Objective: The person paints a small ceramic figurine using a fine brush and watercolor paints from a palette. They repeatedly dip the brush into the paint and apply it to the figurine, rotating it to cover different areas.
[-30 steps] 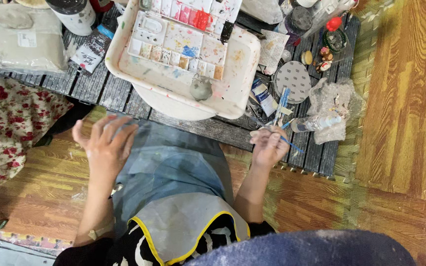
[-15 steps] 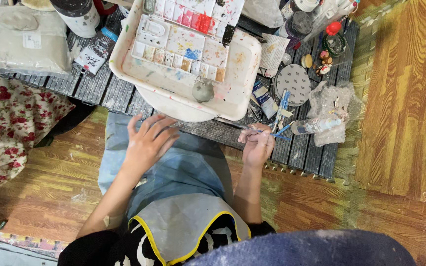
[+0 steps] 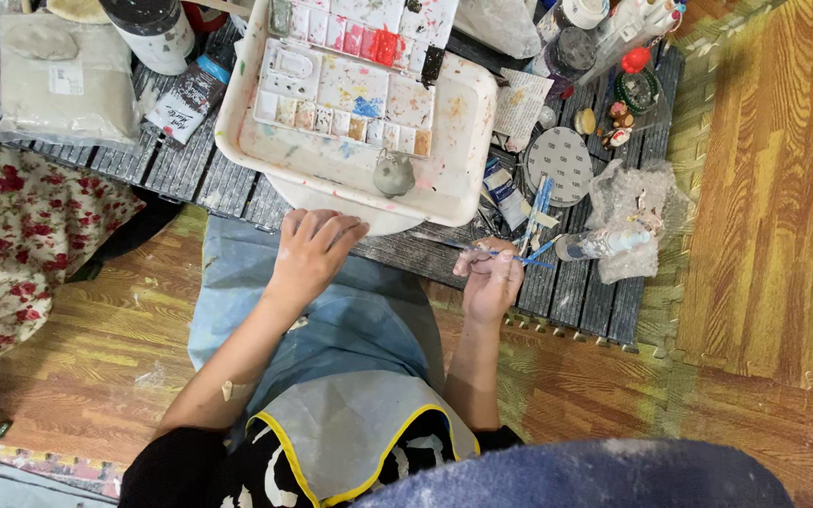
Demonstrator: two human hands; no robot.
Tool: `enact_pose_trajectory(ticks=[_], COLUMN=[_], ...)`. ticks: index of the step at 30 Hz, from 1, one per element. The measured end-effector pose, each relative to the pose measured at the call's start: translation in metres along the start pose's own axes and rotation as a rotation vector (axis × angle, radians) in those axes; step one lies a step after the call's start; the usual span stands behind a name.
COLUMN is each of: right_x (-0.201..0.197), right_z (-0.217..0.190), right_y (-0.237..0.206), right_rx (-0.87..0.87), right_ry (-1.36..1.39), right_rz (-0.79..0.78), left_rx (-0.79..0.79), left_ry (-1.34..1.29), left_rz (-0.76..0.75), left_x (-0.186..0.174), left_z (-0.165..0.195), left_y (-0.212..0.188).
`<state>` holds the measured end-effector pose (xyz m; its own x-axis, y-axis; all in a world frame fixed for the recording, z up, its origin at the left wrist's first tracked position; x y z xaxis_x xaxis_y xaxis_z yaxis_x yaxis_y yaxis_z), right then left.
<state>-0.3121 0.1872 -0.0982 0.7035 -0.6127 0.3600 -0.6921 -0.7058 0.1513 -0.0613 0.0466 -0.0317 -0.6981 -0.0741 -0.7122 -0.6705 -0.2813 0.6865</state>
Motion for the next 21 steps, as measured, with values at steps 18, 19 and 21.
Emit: enact_pose_trajectory(ticks=[18,19,21], right_x=[0.011,0.012,0.013], right_z=[0.000,-0.001,-0.002], right_y=[0.001,0.001,0.001], right_rx=[0.033,0.034,0.027], right_ry=[0.032,0.032,0.034], right_rz=[0.009,0.006,0.000], left_rx=[-0.009,-0.025,-0.048], left_ry=[-0.116,-0.106,-0.075], left_rz=[0.115,0.127,0.154], left_x=[-0.044,-0.048,-0.054], left_z=[0.000,-0.004,-0.012], left_y=[-0.016,-0.018,-0.024])
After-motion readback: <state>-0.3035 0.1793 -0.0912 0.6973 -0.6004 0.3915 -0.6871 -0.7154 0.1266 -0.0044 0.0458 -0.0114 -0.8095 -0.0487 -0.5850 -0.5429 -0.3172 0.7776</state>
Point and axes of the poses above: each hand's wrist, its own y-axis towards the middle knuckle, its own x-axis out of the palm, z = x × y, the point moved 10 cm from there along y, towards the middle knuckle, and after that the axes turned 8 degrees about x, right-handed, at the moved point
